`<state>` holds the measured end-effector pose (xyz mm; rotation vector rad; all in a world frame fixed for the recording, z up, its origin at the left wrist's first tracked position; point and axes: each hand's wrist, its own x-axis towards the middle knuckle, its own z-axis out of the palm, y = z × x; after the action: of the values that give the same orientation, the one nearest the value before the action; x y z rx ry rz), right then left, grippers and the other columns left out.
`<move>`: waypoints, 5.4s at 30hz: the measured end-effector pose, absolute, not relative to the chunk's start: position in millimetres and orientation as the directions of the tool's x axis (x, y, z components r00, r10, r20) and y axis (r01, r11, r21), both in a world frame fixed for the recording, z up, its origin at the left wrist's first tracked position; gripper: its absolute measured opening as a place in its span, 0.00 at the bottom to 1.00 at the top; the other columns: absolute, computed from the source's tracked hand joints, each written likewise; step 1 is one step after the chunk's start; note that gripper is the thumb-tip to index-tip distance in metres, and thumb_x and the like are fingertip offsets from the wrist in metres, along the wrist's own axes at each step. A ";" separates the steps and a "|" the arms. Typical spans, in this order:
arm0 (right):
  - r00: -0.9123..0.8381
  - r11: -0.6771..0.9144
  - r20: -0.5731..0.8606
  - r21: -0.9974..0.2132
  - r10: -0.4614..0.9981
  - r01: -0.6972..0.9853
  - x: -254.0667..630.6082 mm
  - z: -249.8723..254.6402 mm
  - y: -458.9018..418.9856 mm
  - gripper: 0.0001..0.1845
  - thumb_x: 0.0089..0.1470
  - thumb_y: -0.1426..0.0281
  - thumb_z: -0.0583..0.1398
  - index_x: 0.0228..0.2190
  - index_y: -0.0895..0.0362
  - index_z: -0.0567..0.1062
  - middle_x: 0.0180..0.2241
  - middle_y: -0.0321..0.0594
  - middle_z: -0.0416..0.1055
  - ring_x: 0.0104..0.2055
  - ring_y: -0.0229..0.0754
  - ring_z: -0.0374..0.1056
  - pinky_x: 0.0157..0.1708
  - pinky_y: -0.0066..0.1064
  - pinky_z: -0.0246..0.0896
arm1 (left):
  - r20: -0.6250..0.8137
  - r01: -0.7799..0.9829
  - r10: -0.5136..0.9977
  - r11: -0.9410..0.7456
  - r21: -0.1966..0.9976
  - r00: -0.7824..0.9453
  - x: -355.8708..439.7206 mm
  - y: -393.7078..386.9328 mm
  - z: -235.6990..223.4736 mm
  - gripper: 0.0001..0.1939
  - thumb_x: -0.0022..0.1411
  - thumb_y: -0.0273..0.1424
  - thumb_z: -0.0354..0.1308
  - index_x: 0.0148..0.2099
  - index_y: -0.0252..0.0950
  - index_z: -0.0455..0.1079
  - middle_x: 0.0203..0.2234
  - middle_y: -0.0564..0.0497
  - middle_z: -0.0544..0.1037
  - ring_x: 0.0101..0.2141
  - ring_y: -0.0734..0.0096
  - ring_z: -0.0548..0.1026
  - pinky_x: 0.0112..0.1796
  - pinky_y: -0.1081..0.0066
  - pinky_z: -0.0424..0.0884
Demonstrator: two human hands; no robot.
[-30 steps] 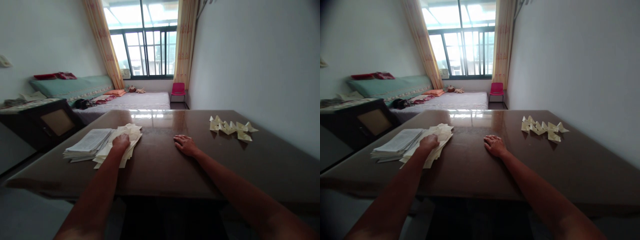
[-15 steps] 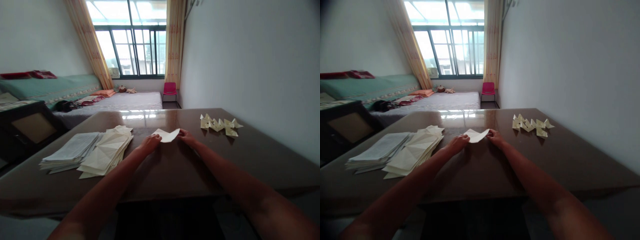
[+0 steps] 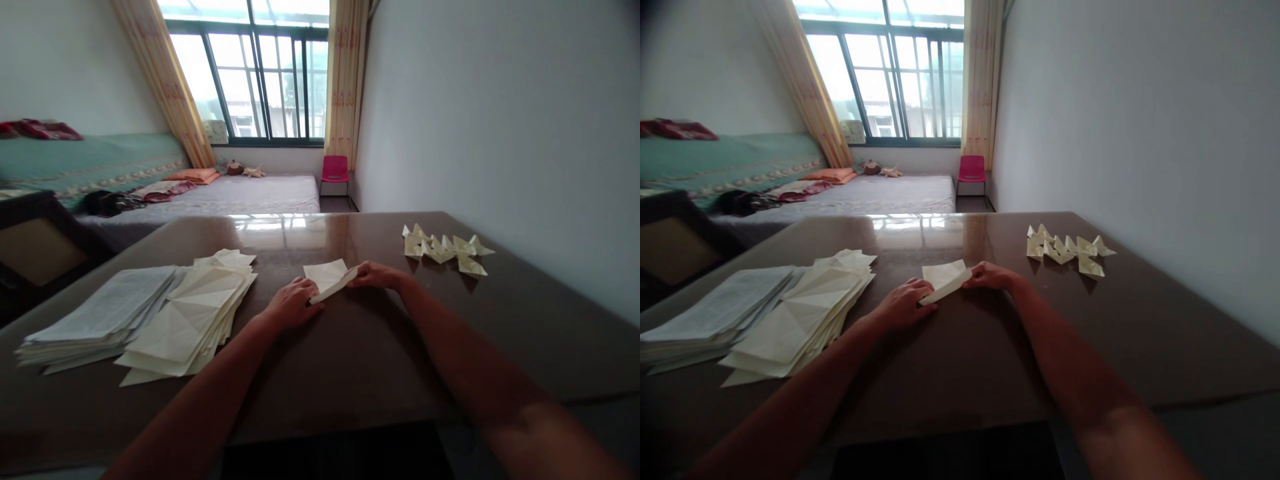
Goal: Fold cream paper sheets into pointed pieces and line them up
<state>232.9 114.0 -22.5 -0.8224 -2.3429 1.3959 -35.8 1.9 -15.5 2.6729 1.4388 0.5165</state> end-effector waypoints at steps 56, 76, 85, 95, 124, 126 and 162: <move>-0.534 0.541 -0.085 0.093 0.841 0.836 194.3 21.2 39.1 0.15 0.56 0.74 0.52 0.38 0.58 0.78 0.47 0.55 0.70 0.50 0.54 0.61 0.43 0.44 0.56 | 0.218 0.887 0.869 -0.462 0.032 0.444 -13.5 10.2 -25.1 0.15 0.67 0.32 0.47 0.50 0.40 0.71 0.51 0.48 0.74 0.51 0.61 0.70 0.50 0.63 0.69; -0.758 0.790 0.237 -0.086 0.608 0.608 209.5 4.6 72.0 0.07 0.51 0.72 0.59 0.33 0.54 0.76 0.44 0.41 0.73 0.51 0.46 0.61 0.50 0.38 0.45 | 0.294 0.893 0.852 -0.449 -0.011 0.432 -28.3 13.3 -19.7 0.11 0.66 0.29 0.46 0.40 0.38 0.71 0.38 0.48 0.76 0.41 0.65 0.71 0.38 0.69 0.68; -0.882 0.876 0.065 -0.168 0.467 0.451 200.8 24.1 37.3 0.16 0.46 0.75 0.59 0.39 0.53 0.74 0.38 0.39 0.74 0.46 0.44 0.65 0.45 0.35 0.51 | 0.283 0.708 0.718 -0.689 0.157 0.636 -28.7 -0.3 -15.8 0.18 0.65 0.27 0.44 0.48 0.42 0.73 0.44 0.51 0.76 0.41 0.69 0.70 0.45 0.69 0.67; -0.762 0.542 0.071 -0.746 0.644 0.388 218.5 -10.7 86.0 0.17 0.51 0.60 0.59 0.36 0.60 0.78 0.30 0.37 0.75 0.32 0.39 0.66 0.34 0.27 0.59 | 0.223 0.676 0.720 -0.694 0.248 0.657 -41.3 3.2 -14.7 0.22 0.60 0.22 0.43 0.50 0.42 0.73 0.48 0.52 0.75 0.49 0.68 0.70 0.52 0.69 0.64; -0.373 0.445 0.273 -0.287 0.887 0.848 161.7 -37.8 95.4 0.15 0.56 0.57 0.53 0.35 0.51 0.75 0.38 0.37 0.74 0.37 0.39 0.68 0.32 0.27 0.56 | 0.101 0.868 0.864 -0.496 -0.006 0.494 -38.5 -11.4 1.5 0.24 0.56 0.29 0.50 0.53 0.54 0.69 0.37 0.50 0.72 0.39 0.63 0.71 0.34 0.69 0.68; -0.385 0.462 0.295 -0.263 0.874 0.847 161.1 -38.5 94.4 0.15 0.57 0.57 0.53 0.35 0.51 0.74 0.38 0.37 0.73 0.37 0.39 0.68 0.32 0.27 0.55 | 0.100 0.871 0.867 -0.492 0.004 0.489 -38.1 -11.4 2.0 0.24 0.55 0.29 0.50 0.53 0.54 0.68 0.37 0.50 0.72 0.39 0.63 0.71 0.34 0.69 0.68; -0.523 0.558 0.367 0.012 0.769 0.830 163.9 -14.9 76.4 0.19 0.61 0.66 0.51 0.51 0.54 0.68 0.55 0.47 0.63 0.55 0.49 0.58 0.46 0.37 0.57 | 0.110 0.858 0.862 -0.505 0.092 0.495 2.2 -13.7 -26.1 0.31 0.66 0.48 0.36 0.65 0.37 0.50 0.63 0.41 0.55 0.62 0.55 0.53 0.57 0.57 0.52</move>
<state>163.9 76.4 -14.9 -1.3150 -2.4757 -0.2654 2.2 -13.7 -26.1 2.6948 1.5508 0.2209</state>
